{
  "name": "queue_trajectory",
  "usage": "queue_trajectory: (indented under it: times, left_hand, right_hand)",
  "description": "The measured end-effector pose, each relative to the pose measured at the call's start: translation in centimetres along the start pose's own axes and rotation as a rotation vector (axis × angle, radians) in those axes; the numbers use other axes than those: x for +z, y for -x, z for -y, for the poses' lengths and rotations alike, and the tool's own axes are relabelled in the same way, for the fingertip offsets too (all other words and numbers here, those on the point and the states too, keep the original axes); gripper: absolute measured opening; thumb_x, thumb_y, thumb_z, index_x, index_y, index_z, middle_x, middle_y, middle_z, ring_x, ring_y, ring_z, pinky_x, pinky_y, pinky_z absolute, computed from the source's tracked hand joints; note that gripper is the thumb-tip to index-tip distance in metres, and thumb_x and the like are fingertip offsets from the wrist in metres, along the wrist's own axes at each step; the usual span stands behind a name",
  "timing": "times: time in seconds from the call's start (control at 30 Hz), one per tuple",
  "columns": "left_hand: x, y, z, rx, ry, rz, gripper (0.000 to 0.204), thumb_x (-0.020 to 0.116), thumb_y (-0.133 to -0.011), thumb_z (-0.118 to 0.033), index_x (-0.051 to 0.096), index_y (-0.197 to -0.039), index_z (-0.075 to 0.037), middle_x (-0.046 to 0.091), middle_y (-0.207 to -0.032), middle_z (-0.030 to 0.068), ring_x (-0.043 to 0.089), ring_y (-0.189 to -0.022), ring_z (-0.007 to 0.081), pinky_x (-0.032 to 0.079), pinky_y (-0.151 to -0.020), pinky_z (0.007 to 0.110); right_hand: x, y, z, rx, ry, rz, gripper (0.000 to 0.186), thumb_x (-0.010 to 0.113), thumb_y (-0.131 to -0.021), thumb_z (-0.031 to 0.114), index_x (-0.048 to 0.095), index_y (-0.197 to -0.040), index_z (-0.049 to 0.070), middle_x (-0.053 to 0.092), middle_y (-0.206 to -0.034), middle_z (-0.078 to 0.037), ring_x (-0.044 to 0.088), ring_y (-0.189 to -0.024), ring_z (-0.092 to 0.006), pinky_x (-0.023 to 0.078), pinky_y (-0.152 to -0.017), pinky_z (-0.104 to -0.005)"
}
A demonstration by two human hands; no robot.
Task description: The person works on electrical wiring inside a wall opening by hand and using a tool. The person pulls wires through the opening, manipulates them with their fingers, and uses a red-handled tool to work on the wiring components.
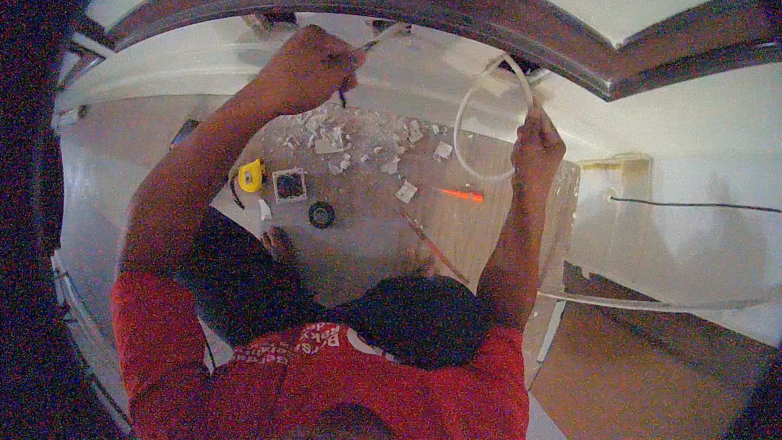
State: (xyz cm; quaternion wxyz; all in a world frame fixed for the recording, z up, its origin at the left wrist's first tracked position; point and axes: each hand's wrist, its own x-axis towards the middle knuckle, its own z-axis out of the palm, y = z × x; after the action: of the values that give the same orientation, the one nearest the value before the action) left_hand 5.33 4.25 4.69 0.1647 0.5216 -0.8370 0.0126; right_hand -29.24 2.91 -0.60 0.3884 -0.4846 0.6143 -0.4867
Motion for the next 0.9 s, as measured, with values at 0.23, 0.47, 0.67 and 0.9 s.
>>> queue_trajectory:
  times: [0.23,0.47,0.67,0.9]
  left_hand:
    - [-3.0,3.0,-1.3,-0.632,0.619,0.27,0.03,0.057,-0.091,-0.025,0.069,-0.084,0.002,0.068,-0.07,0.0131,0.065,-0.065,0.0211,0.053,-0.071,0.035]
    - [-2.9,3.7,-0.6,-0.581,0.735,0.211,0.029,0.058,-0.09,-0.023,0.07,-0.085,0.003,0.068,-0.069,0.0132,0.063,-0.061,0.0167,0.052,-0.065,0.032]
    - [-3.0,6.2,-2.6,-0.496,0.634,0.346,0.034,0.056,-0.09,-0.023,0.07,-0.075,0.004,0.065,-0.064,0.0096,0.059,-0.059,0.0137,0.048,-0.06,0.032]
    - [-6.1,8.9,-5.4,-0.766,0.907,0.263,0.025,0.057,-0.089,-0.016,0.07,-0.078,0.003,0.067,-0.069,0.0063,0.059,-0.064,0.0106,0.049,-0.062,0.029]
  right_hand:
    - [0.7,-5.3,3.5,-0.642,0.623,0.006,0.027,0.056,-0.096,0.022,0.068,-0.109,0.002,0.064,-0.071,-0.01,0.058,-0.061,-0.0176,0.049,-0.062,-0.0338]
    - [-0.5,1.7,0.2,-0.01,-0.494,0.089,0.037,0.052,-0.099,0.023,0.057,-0.126,0.0,0.046,-0.063,0.003,0.041,-0.049,-0.0072,0.034,-0.045,-0.0243]
    - [0.1,-3.5,0.0,-0.208,-0.016,0.028,0.029,0.056,-0.097,0.02,0.065,-0.119,0.003,0.043,-0.058,0.006,0.038,-0.051,-0.003,0.031,-0.044,-0.0218]
    - [0.0,-3.7,1.5,0.049,-0.4,0.278,0.037,0.05,-0.099,0.028,0.058,-0.12,-0.001,0.05,-0.064,-0.002,0.047,-0.055,-0.0128,0.038,-0.053,-0.0263]
